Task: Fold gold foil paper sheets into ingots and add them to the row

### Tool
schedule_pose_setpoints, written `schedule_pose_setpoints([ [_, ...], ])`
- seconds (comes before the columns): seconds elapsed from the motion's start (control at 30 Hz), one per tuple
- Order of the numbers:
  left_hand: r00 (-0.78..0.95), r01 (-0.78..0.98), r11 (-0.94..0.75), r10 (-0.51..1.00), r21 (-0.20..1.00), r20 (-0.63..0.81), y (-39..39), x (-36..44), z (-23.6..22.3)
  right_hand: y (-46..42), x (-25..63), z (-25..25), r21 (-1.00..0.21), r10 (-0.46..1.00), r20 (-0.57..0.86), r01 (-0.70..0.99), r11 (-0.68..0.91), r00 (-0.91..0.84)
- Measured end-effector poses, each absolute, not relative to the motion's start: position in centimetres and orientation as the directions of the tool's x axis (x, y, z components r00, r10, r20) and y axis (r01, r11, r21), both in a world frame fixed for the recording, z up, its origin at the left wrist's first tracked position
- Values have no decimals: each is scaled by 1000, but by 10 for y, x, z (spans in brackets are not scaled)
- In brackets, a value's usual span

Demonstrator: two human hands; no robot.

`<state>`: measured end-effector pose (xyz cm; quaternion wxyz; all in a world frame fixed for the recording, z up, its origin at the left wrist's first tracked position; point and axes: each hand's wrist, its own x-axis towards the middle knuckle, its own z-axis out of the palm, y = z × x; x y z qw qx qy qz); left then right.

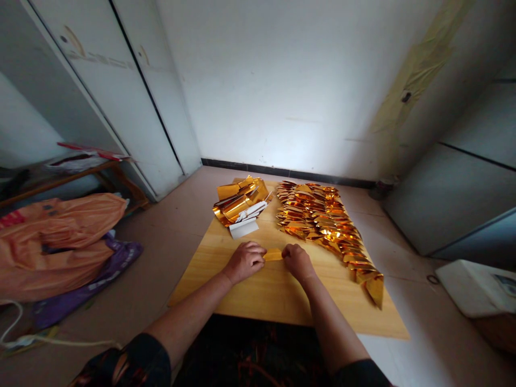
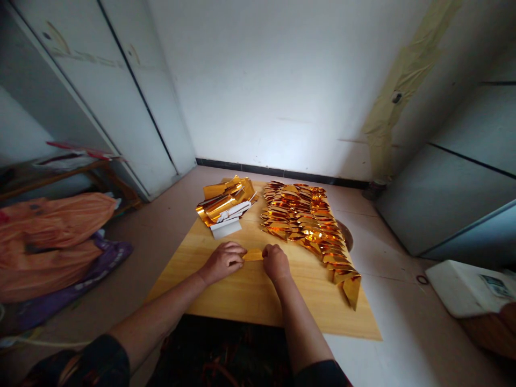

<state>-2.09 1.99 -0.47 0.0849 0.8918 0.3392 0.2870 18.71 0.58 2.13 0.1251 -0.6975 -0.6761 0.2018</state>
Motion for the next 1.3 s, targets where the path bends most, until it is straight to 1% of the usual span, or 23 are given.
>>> schedule_pose_setpoints([
  [0.1,584,581,-732,680,356,443,21,-13,-2,3,186,23,-420,992,-124,906,-56,3],
  [0.2,567,615,-705,707,353,423,22,-7,0,1,183,24,-347,992,-123,937,-45,2],
  [0.27,554,641,-684,726,348,407,22,-3,0,-1,182,24,-292,995,-92,956,4,-32],
  [0.33,542,662,-671,736,333,406,21,-1,0,-2,183,23,-250,994,-46,964,87,-101],
  [0.43,560,671,-687,716,278,417,19,1,-1,-3,188,23,-207,980,-13,959,192,-199],
  [0.63,612,670,-720,674,181,415,20,5,2,-3,194,22,-215,965,-18,943,252,-262],
  [0.8,697,647,-761,616,47,367,27,9,4,-2,192,23,-205,966,-17,946,251,-260],
  [1.0,729,646,-760,588,-70,351,25,13,5,-2,192,27,-184,959,-33,945,271,-281],
  [1.3,723,647,-752,555,-122,411,16,16,2,-1,192,27,-111,941,-12,936,334,-337],
])
